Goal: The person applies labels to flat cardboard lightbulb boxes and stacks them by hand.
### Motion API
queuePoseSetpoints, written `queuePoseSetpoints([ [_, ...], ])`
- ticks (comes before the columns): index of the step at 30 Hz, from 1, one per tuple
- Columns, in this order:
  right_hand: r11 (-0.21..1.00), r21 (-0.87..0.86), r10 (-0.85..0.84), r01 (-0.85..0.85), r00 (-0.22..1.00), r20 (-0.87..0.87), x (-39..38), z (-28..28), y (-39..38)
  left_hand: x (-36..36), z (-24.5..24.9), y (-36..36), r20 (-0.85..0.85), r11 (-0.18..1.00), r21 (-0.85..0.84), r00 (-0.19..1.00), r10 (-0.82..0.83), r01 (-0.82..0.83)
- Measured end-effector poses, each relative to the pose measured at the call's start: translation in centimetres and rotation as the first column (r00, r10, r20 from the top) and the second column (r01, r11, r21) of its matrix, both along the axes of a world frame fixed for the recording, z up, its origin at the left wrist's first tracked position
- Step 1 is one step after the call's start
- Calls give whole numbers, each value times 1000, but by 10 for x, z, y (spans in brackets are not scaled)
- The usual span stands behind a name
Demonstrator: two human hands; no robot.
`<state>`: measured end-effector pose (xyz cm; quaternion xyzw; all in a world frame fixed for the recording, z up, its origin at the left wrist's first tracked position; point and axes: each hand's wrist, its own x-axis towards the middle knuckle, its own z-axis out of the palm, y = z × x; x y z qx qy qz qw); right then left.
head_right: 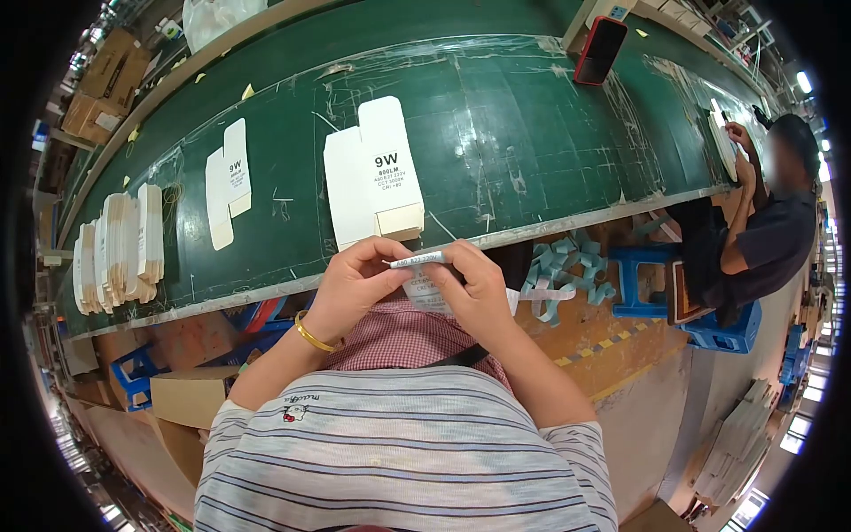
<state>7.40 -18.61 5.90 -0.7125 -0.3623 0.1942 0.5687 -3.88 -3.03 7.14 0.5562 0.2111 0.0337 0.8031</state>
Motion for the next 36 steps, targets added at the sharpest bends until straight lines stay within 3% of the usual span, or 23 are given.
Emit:
queuePoseSetpoints([
  [3,999,-42,-7,9,999,54,-2,-3,4,3,0,2,-8,994,-99,999,45,-45],
  [6,998,59,10,-16,995,103,-2,-7,10,7,5,4,-18,991,-111,997,73,-74],
  [10,1000,-21,9,-7,995,96,-1,-7,10,5,-3,9,-55,985,172,998,27,-18],
  [16,996,-80,-30,43,987,159,-4,-11,10,9,-14,3,18,983,94,987,157,-158],
  [19,993,-115,-31,13,987,-156,-9,-12,10,9,-17,6,52,965,174,980,190,-197],
  [22,992,-109,43,-60,987,-152,-11,-15,8,9,-12,17,98,937,263,973,210,-229],
  [23,992,-94,86,-85,996,11,-8,-20,8,11,-13,19,114,917,326,972,205,-232],
  [26,983,-177,-11,-37,965,-262,-9,-18,8,16,-15,23,130,876,424,973,192,-229],
  [29,980,-199,-85,13,930,-356,-9,-12,15,20,-15,31,99,896,391,977,188,-212],
  [32,985,-145,-131,93,949,-288,-13,-9,29,22,-14,39,68,883,435,984,163,-177],
  [34,979,-202,-114,42,925,-362,-7,-18,27,23,-14,45,66,839,525,990,125,-141],
  [36,976,-214,-117,26,898,-425,-4,-22,31,24,-11,49,-1,873,471,990,142,-124],
])
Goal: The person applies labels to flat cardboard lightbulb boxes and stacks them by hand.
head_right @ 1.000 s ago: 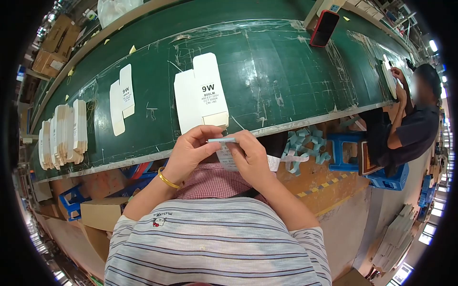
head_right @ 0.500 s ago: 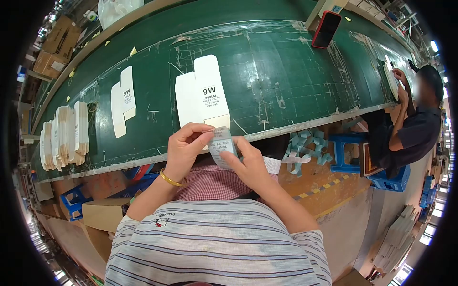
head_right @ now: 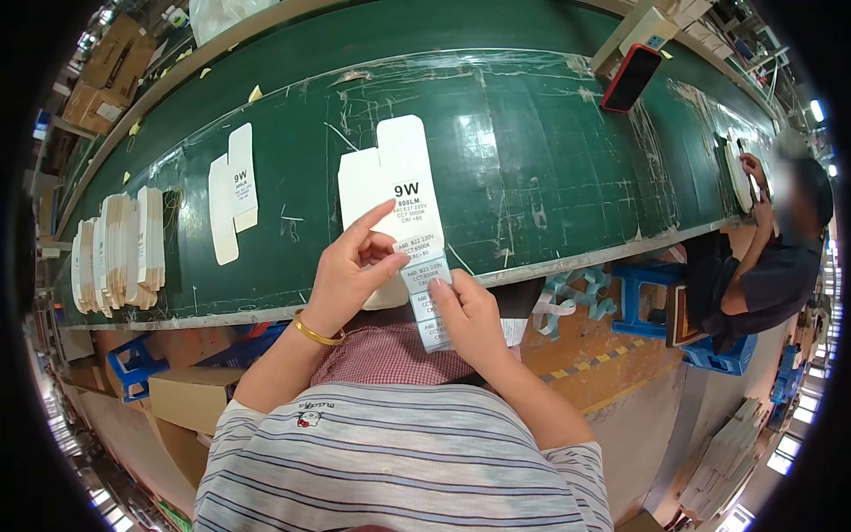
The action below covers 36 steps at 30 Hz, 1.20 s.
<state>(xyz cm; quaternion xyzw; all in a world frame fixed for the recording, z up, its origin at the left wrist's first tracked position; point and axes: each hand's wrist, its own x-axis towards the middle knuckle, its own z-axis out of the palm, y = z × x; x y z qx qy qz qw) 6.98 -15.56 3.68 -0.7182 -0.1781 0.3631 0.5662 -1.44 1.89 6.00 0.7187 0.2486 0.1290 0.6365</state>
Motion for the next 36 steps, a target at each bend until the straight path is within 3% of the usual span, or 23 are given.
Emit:
queuePoseSetpoints([
  [2,999,24,-36,38,998,-58,-1,-1,7,3,-4,6,28,996,-88,1000,7,-5],
  [6,994,35,-95,108,961,-259,3,-3,21,8,-10,13,10,997,-79,1000,14,-13],
  [9,988,54,-122,142,953,-277,7,-4,32,12,-17,14,175,989,-109,977,119,-101],
  [12,989,29,-128,144,938,-321,9,-3,36,7,-28,24,193,956,289,981,-11,-46],
  [15,992,-1,-122,130,930,-348,10,-2,37,3,-26,25,161,841,541,980,-119,14],
  [18,988,0,-142,153,919,-367,11,-2,41,1,-22,17,181,851,523,982,-47,-56],
  [29,986,-7,-155,168,892,-424,14,5,46,-2,-31,15,160,729,683,981,-107,-32],
  [36,981,-19,-180,192,878,-444,12,3,49,-3,-31,15,134,731,682,985,-112,-10],
])
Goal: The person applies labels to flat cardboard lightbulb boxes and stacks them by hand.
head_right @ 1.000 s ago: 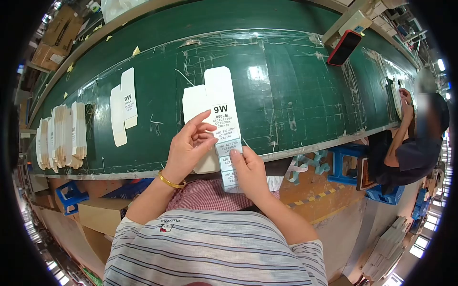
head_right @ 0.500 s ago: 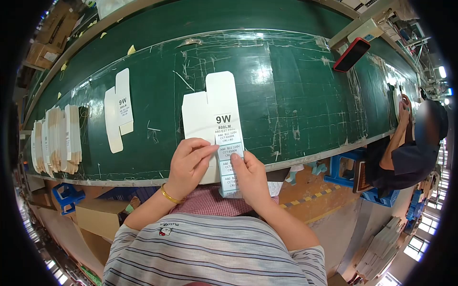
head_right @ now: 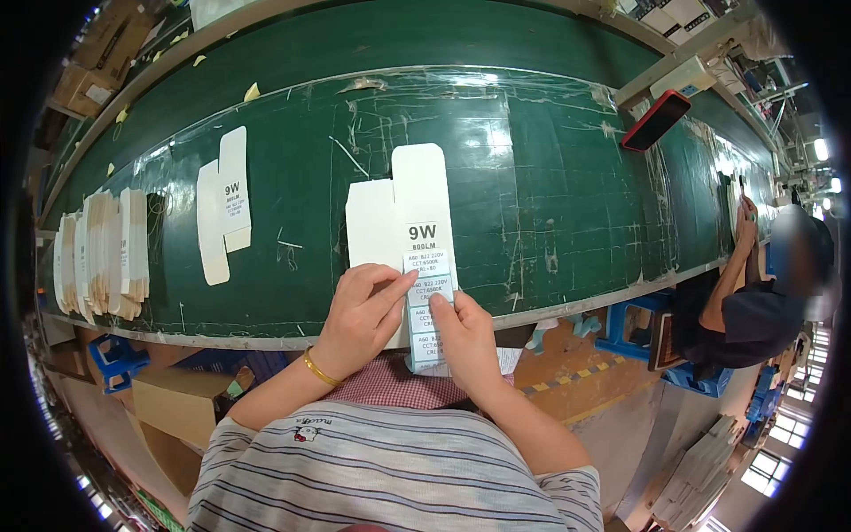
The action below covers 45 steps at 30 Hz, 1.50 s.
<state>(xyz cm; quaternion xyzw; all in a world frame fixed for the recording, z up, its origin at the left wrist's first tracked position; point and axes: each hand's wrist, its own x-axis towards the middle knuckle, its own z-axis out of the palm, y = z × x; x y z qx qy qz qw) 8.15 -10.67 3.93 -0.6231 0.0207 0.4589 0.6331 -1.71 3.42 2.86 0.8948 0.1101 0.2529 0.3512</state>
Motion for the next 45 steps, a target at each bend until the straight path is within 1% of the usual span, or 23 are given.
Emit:
queuePoseSetpoints([
  [12,1000,8,-15,16,1000,-16,0,3,3,2,3,1,-10,1000,9,1000,-6,6],
  [15,999,20,-41,42,999,-23,-2,6,5,2,5,1,-19,1000,5,1000,-3,3],
  [18,999,36,-34,36,999,-30,-2,0,1,3,5,1,-34,1000,25,999,2,-1],
  [21,1000,15,-22,22,1000,-22,-2,0,1,5,8,1,-52,999,53,999,9,-7],
  [27,1000,12,-22,22,1000,-19,-2,0,1,7,12,4,-98,998,62,995,-22,28],
  [33,1000,8,2,-2,1000,0,-3,-9,-5,9,12,3,-109,997,66,994,-19,27],
  [39,999,20,-28,29,999,-19,-3,-11,-4,11,16,5,-134,994,95,990,-36,49],
  [42,1000,-1,-2,2,1000,23,-4,-13,-8,16,15,5,-147,991,125,989,-33,52],
  [43,999,-20,35,-34,997,70,-6,-20,-15,18,14,5,-143,989,135,989,-33,52],
  [45,983,-121,164,-140,961,221,-9,-19,-29,21,12,6,-133,986,159,991,-31,52],
])
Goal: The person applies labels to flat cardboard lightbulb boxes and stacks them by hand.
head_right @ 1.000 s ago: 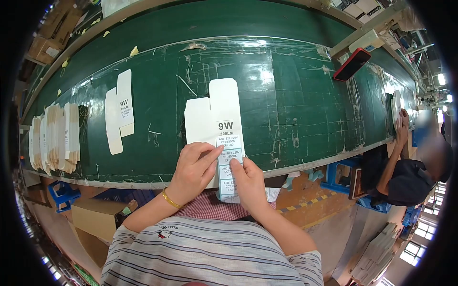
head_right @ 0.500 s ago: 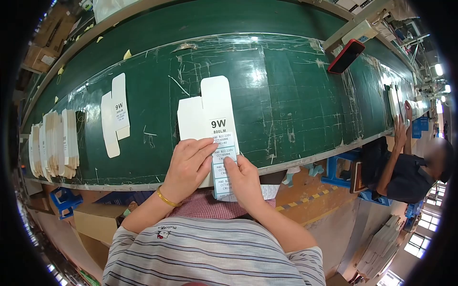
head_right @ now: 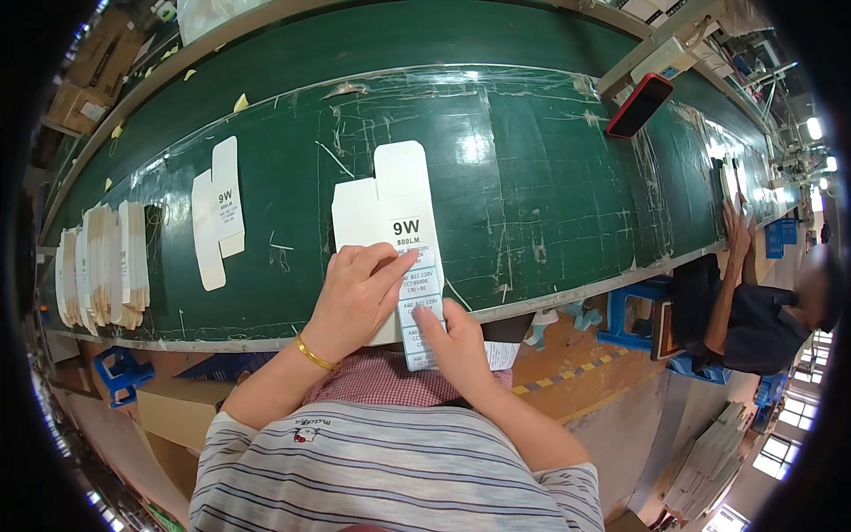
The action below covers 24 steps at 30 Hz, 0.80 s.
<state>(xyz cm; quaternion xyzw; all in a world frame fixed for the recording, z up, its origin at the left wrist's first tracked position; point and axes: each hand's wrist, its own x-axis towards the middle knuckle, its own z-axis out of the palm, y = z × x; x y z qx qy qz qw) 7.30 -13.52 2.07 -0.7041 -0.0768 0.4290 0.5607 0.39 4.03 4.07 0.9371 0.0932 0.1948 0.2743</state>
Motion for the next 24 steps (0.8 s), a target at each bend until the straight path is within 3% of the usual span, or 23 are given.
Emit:
queuePoseSetpoints([
  [4,968,-138,240,-210,936,257,-6,1,-37,6,-6,-2,-5,998,68,1000,18,-18],
  [6,933,-164,354,-319,893,278,-8,0,-60,7,-9,-4,11,992,120,999,35,-36],
  [10,980,15,189,-198,953,237,-15,-1,-81,-8,-3,-11,57,985,168,998,18,-27],
  [14,994,99,49,-54,998,45,-15,-18,-93,-14,-3,-11,106,983,180,993,-43,23],
  [18,985,157,47,-66,991,123,-15,-8,-87,4,2,-1,37,919,339,974,-224,199],
  [23,975,181,69,-127,953,296,-11,0,-77,4,3,0,-215,826,484,954,-209,290],
  [24,971,182,82,-155,932,354,-9,2,-78,4,7,6,-114,796,521,950,-292,307],
])
